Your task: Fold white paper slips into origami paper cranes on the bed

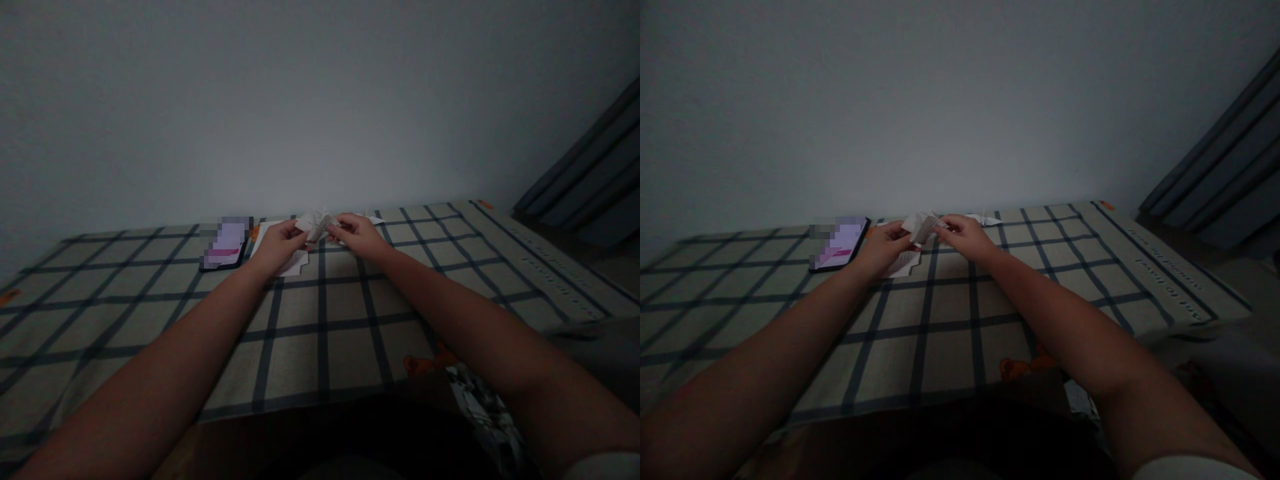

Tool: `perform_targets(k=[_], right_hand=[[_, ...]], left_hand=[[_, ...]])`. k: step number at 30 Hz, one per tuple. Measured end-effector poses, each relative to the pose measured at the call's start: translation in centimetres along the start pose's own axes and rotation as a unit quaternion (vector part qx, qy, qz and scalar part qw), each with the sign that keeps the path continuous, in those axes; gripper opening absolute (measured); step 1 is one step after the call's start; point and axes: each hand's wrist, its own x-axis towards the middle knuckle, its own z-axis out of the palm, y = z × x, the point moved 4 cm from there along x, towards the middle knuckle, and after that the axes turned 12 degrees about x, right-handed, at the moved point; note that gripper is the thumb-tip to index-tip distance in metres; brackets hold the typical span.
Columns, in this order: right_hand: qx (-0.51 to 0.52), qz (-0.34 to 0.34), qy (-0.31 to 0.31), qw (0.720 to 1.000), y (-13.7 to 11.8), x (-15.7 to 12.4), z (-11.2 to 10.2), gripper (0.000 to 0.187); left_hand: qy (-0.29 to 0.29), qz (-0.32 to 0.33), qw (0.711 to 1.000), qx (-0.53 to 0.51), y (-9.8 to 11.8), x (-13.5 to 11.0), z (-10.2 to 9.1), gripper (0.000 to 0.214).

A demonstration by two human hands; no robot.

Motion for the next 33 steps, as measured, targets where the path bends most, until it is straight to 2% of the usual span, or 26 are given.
perform_targets(k=[2, 6, 10, 12, 15, 21, 25, 30, 33], right_hand=[[-0.013, 0.009, 0.004, 1.0, 0.4, 0.2, -0.1, 0.031], [0.007, -0.029, 0.05, 0.998, 0.5, 0.5, -0.5, 0.025], [0.104, 0.04, 0.041, 0.993, 0.9, 0.6, 0.0, 0.026], [0.118, 0.05, 0.045, 0.991, 0.8, 0.6, 0.1, 0.026], [0.103, 0.035, 0.061, 0.992, 0.5, 0.4, 0.1, 0.025], [0.028, 0.016, 0.078, 0.996, 0.6, 0.3, -0.3, 0.025], [0.032, -0.018, 0.063, 0.997, 0.6, 0.2, -0.1, 0.025], [0.044, -0.021, 0.042, 0.998, 0.4, 0.2, 0.2, 0.043], [0.015, -0.04, 0.058, 0.997, 0.2, 0.3, 0.0, 0.036]], left_hand=[[-0.01, -0.011, 1.0, -0.016, 0.3, -0.2, 0.3, 0.034], [-0.028, -0.024, 0.999, -0.023, 0.4, -0.3, 0.5, 0.045], [-0.03, -0.022, 0.999, -0.006, 0.3, -0.3, 0.5, 0.04], [-0.026, -0.022, 0.999, -0.003, 0.4, -0.3, 0.5, 0.035], [-0.023, -0.014, 1.0, -0.008, 0.5, -0.5, 0.5, 0.034], [-0.017, 0.027, 0.996, 0.081, 0.5, -0.7, 0.7, 0.062], [0.007, 0.027, 0.995, 0.096, 0.2, -0.3, 0.4, 0.048], [0.02, 0.041, 0.995, 0.094, -0.6, 0.3, -0.2, 0.039], [0.009, 0.035, 0.993, 0.109, -1.2, 0.4, -0.1, 0.036]])
